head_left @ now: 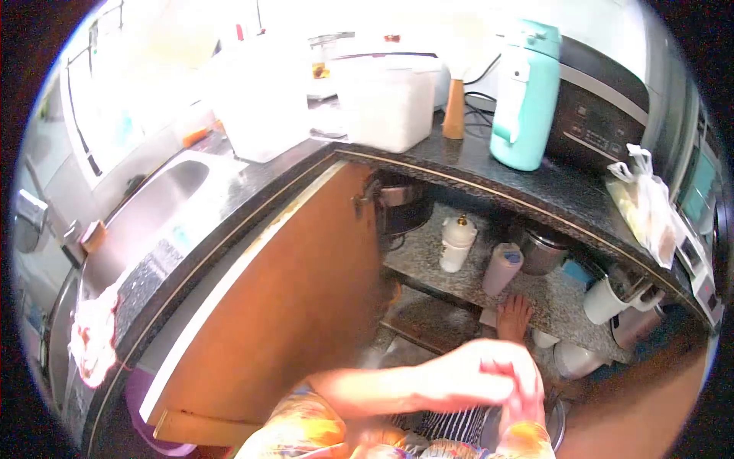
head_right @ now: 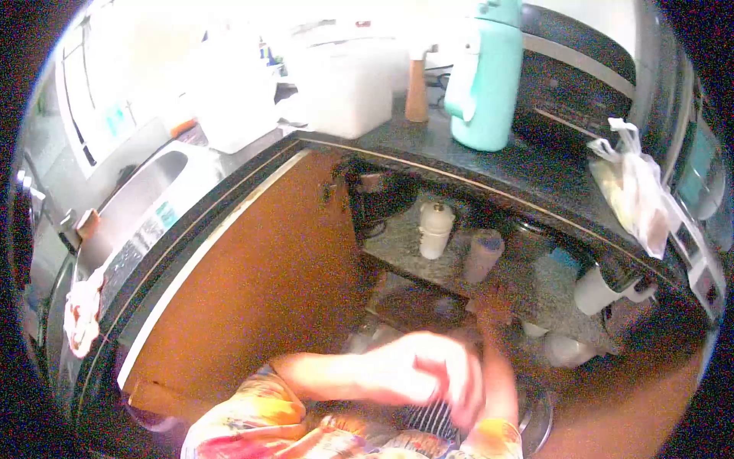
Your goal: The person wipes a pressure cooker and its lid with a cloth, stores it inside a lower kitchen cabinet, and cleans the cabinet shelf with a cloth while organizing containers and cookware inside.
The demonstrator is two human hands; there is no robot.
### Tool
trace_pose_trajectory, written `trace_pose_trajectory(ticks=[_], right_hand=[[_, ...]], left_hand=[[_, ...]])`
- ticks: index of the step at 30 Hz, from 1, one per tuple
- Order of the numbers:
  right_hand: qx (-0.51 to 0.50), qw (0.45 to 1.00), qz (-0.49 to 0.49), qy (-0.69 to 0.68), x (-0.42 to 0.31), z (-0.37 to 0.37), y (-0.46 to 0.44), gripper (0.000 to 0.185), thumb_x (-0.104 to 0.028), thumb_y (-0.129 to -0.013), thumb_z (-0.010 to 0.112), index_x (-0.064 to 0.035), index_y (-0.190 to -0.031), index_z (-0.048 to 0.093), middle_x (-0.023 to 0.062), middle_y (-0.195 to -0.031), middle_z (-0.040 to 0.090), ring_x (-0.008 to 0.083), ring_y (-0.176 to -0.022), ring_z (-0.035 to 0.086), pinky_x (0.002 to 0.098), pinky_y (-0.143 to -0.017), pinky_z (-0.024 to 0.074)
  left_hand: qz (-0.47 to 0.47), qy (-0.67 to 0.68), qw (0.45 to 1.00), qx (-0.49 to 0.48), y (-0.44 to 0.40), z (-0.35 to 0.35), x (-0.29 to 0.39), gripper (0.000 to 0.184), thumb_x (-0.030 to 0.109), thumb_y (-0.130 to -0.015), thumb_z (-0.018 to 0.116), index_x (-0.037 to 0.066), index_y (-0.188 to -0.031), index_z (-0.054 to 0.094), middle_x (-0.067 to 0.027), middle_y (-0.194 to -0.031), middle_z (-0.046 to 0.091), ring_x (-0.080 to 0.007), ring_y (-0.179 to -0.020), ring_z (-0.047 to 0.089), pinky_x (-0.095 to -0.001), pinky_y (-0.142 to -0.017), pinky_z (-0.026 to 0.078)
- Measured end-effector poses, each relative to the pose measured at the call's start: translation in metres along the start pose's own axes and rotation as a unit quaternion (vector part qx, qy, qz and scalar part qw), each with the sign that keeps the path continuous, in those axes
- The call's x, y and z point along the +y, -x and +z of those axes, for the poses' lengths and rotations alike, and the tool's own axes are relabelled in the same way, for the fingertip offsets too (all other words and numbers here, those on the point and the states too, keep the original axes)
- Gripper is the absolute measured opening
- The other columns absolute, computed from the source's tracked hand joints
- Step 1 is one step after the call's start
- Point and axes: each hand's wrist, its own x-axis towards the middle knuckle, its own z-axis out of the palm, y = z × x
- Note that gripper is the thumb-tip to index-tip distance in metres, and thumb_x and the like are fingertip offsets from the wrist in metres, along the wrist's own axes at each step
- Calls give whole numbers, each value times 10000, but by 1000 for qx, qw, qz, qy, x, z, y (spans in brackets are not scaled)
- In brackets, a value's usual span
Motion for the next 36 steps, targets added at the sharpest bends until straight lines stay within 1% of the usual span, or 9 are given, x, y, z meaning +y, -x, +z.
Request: trace_pose_trajectory(ticks=[2,3,5,13,22,24,27,32,36], right_hand=[[-46,997,-12,63,-3,-4,-2,544,-366,-948,466,-57,-1388,384,167,-1454,339,332,-1375,258,538,-1106,194],[-49,997,-19,65,-5,-10,-1,546,-372,-951,459,-61,-1393,378,166,-1455,337,331,-1373,258,537,-1107,191],[-59,996,-14,66,-9,-14,-1,544,-371,-960,446,-66,-1404,366,161,-1462,326,326,-1377,250,532,-1109,185],[-95,992,4,82,-7,-12,-5,519,-341,-982,409,-80,-1426,348,130,-1499,284,312,-1398,223,523,-1117,172],[-89,992,35,86,0,1,-9,544,-375,-1000,352,-71,-1449,305,141,-1520,243,318,-1407,197,506,-1133,149],[-94,990,30,98,1,2,-9,550,-380,-1001,348,-66,-1450,300,143,-1522,239,323,-1407,194,504,-1133,149],[-88,991,21,93,1,3,-9,557,-383,-999,348,-58,-1448,297,152,-1520,240,338,-1404,194,506,-1130,150],[-73,996,7,56,3,5,-10,571,-394,-996,339,-48,-1448,292,165,-1509,258,363,-1389,221,510,-1125,146],[-69,993,-6,95,9,7,-5,551,-376,-997,336,-59,-1446,304,165,-1495,291,365,-1372,260,522,-1117,162]], left_hand=[[-24,2,996,-88,5,25,3,339,362,-896,630,35,-814,588,-104,-835,601,-260,-807,577,-361,-737,457],[-28,83,982,-166,5,21,-16,288,255,-897,625,-17,-975,569,-175,-1079,549,-277,-1015,534,-391,-884,403],[-26,198,956,-216,7,22,-35,326,143,-899,618,-68,-1138,548,-236,-1299,515,-287,-1204,505,-411,-1015,366],[-125,324,925,-157,13,53,-38,337,104,-882,629,-81,-1147,534,-186,-1222,575,-241,-1120,559,-362,-953,428],[-82,332,920,-192,22,44,-39,449,141,-838,694,-109,-1159,503,-165,-1162,592,-220,-1083,570,-343,-934,434],[-59,314,913,-256,16,29,-62,471,130,-831,698,-113,-1177,492,-176,-1170,590,-233,-1099,567,-351,-942,434],[20,340,915,-218,10,53,-47,482,121,-811,719,-115,-1164,493,-172,-1142,593,-245,-1065,577,-356,-915,444],[-64,383,909,-149,25,61,-24,470,116,-772,760,-103,-1101,505,-149,-1043,580,-248,-942,584,-342,-831,452],[-57,354,906,-223,24,33,-50,495,118,-754,775,-108,-1096,498,-181,-1062,568,-272,-983,582,-351,-863,458]])
